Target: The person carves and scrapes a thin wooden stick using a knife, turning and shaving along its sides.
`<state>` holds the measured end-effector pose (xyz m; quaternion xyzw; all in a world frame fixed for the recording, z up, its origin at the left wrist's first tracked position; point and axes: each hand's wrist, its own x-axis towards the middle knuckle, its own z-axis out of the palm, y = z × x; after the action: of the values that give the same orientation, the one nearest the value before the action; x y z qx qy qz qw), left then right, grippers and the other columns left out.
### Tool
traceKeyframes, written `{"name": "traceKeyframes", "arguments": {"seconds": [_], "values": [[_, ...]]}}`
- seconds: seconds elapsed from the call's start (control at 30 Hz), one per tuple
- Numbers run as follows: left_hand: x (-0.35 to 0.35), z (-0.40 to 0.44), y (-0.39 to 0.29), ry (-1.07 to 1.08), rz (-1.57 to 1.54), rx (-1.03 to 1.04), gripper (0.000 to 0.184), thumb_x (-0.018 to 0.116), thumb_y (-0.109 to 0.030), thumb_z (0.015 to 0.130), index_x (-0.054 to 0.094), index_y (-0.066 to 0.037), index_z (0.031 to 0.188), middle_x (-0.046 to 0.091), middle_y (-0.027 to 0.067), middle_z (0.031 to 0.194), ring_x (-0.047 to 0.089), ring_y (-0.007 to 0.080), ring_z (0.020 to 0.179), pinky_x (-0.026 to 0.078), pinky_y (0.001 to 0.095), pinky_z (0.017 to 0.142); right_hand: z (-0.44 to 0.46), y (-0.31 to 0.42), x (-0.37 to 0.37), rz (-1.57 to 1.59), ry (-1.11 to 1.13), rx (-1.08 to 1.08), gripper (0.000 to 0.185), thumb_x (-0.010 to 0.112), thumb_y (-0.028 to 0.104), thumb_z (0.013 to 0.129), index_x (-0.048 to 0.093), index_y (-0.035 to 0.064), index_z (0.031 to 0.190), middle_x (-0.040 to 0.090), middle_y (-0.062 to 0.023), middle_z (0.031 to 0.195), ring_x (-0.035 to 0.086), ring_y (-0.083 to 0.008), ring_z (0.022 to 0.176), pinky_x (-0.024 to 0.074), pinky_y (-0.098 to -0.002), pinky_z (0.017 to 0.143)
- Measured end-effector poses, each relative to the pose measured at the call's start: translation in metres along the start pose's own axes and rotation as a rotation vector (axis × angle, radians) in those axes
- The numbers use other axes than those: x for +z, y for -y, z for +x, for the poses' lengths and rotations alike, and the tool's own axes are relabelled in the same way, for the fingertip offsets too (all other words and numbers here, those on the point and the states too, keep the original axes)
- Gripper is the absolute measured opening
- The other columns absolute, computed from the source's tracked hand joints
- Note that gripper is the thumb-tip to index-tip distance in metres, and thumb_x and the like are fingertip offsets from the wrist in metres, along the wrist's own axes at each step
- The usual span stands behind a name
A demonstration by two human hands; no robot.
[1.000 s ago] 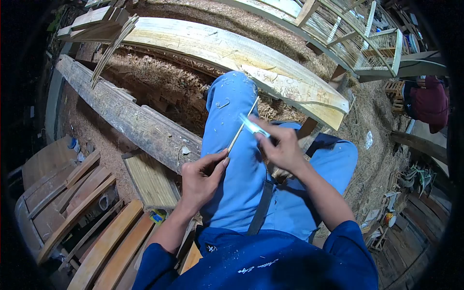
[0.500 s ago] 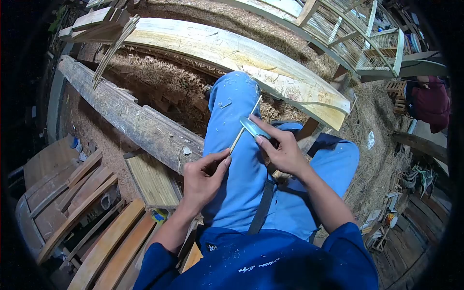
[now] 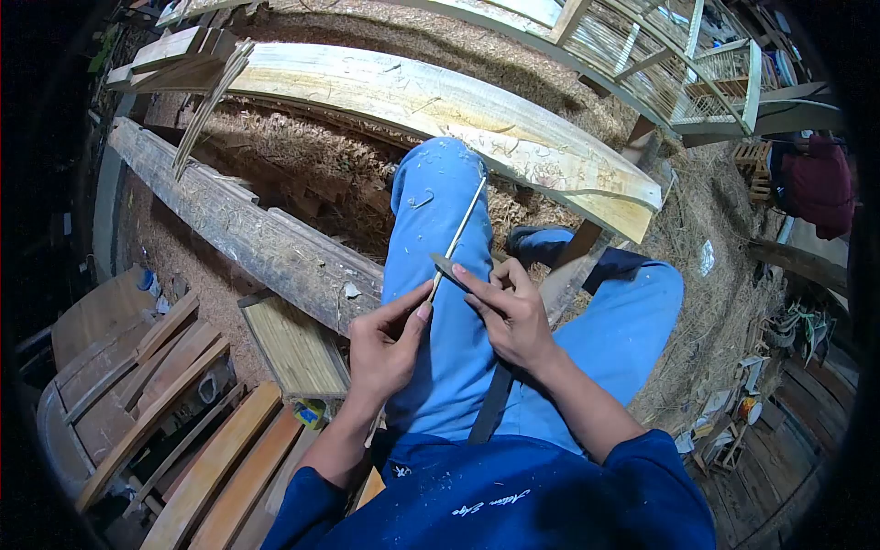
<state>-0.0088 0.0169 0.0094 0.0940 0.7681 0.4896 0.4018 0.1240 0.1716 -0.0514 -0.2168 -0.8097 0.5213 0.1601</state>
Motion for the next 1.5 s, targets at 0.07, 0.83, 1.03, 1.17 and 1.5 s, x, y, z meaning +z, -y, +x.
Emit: {"name": "traceKeyframes", "arguments": {"seconds": [0.07,0.83,1.03,1.17,1.5], "values": [[0.000,0.002,0.003,0.011,-0.035,-0.016,0.030,0.068,-0.005,0.103,0.072,0.000,0.133,0.078,0.0056,0.108,0.063,0.0033,0.088,0.051,0.0204,0.077,0.001,0.001,0.003,0.007,-0.028,0.019,0.058,0.077,-0.004,0.086,0.074,0.0236,0.137,0.045,-0.0089,0.082,0.052,-0.0221,0.070,0.0454,-0.0364,0.060],[0.005,-0.041,0.017,-0.098,-0.094,-0.045,0.029,0.068,-0.005,0.103,0.073,0.000,0.131,0.067,-0.0045,0.082,0.051,0.0013,0.066,0.040,0.0194,0.058,0.004,-0.009,0.017,-0.225,-0.209,0.056,0.057,0.075,0.001,0.088,0.072,0.0276,0.139,0.041,-0.0073,0.075,0.048,-0.0220,0.059,0.0449,-0.0391,0.056],[0.005,-0.030,0.009,-0.087,-0.092,-0.066,0.030,0.069,-0.009,0.103,0.073,0.000,0.132,0.066,-0.0036,0.077,0.051,0.0016,0.061,0.038,0.0198,0.054,0.007,-0.012,0.008,0.072,-0.189,0.102,0.049,0.074,0.000,0.093,0.071,0.0139,0.140,0.043,-0.0052,0.081,0.042,-0.0167,0.067,0.0402,-0.0298,0.064],[0.007,-0.011,-0.006,-0.094,-0.045,-0.022,0.031,0.070,-0.009,0.103,0.073,-0.002,0.133,0.067,-0.0038,0.077,0.052,0.0019,0.062,0.041,0.0204,0.056,0.012,-0.012,0.002,0.080,-0.193,0.062,0.047,0.077,0.003,0.092,0.074,0.0174,0.137,0.053,-0.0098,0.095,0.058,-0.0182,0.073,0.0506,-0.0319,0.072],[0.019,0.034,-0.006,-0.130,-0.044,0.061,0.031,0.069,-0.008,0.103,0.072,-0.002,0.134,0.064,-0.0062,0.079,0.048,0.0002,0.066,0.038,0.0198,0.057,0.049,0.010,0.013,0.004,-0.244,-0.004,0.028,0.080,0.011,0.091,0.081,0.0151,0.119,0.059,-0.0114,0.086,0.065,-0.0256,0.066,0.0525,-0.0386,0.064]]}}
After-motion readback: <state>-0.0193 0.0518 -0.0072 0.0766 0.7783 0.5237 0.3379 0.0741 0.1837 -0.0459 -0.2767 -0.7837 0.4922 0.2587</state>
